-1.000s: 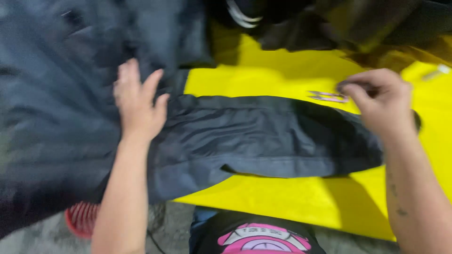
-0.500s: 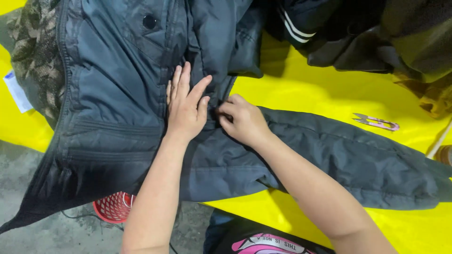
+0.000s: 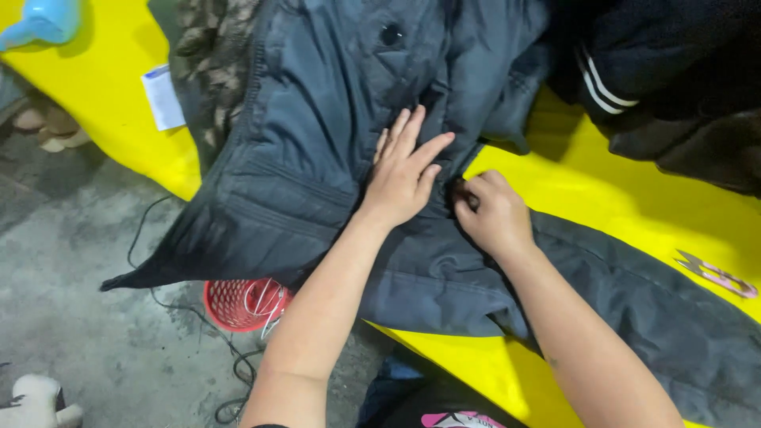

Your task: The person is rubbing a jacket sleeve with a cleaning block and using a hair dryer to treat the fabric.

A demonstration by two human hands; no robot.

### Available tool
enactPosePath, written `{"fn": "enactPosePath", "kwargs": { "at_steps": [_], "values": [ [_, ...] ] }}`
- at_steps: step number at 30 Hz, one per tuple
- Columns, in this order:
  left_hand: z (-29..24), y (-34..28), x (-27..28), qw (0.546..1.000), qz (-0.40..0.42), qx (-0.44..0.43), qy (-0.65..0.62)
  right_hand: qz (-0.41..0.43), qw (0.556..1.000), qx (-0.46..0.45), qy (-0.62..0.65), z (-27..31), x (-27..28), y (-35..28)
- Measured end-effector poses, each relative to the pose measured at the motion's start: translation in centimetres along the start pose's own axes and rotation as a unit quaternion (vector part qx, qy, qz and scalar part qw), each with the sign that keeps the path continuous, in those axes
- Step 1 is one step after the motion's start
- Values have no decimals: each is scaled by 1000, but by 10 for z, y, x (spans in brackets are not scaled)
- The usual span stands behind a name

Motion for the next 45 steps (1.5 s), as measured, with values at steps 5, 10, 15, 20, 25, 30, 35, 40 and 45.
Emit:
{"fn": "enactPosePath", "kwargs": {
  "at_steps": [5, 10, 15, 20, 25, 30, 35, 40, 45],
  "values": [
    [0, -1, -3, 1000, -3, -5, -18, 23, 996, -40, -70, -27, 26, -30],
    [1, 1, -7, 1000, 6, -6, -1, -40, 998, -42, -27, -56, 36, -36],
    [-5, 4, -4, 1000, 25, -11, 1, -28, 998, -22, 54, -2, 8, 3],
    [-7, 8, -4, 999, 42, -11, 9, 53, 997, -44, -23, -3, 4, -5],
    [-9, 8, -1, 999, 49, -2, 2, 103, 989, -104, -28, -27, 29, -32],
    [-11, 8, 0, 999, 43, -6, 1, 67, 986, -131, 74, -28, 30, -16],
    [-14, 10, 0, 999, 42, -3, 10, 52, 992, -81, 83, -4, -1, 0],
    [-13, 9, 0, 999, 43, 4, 4, 96, 993, -67, -2, -15, 8, -22],
    [-15, 9, 3, 999, 44, 3, -2, 149, 984, -93, -7, -15, 29, -27]
  ]
}}
Point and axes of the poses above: each hand's wrist, its own y-axis towards the middle knuckle, its own x-axis out of the back of the hand, z = x × y, the point moved 10 cm from there along y, towards the middle knuckle, and after that the axes turned 3 degrees about z, right-handed, at the moved point
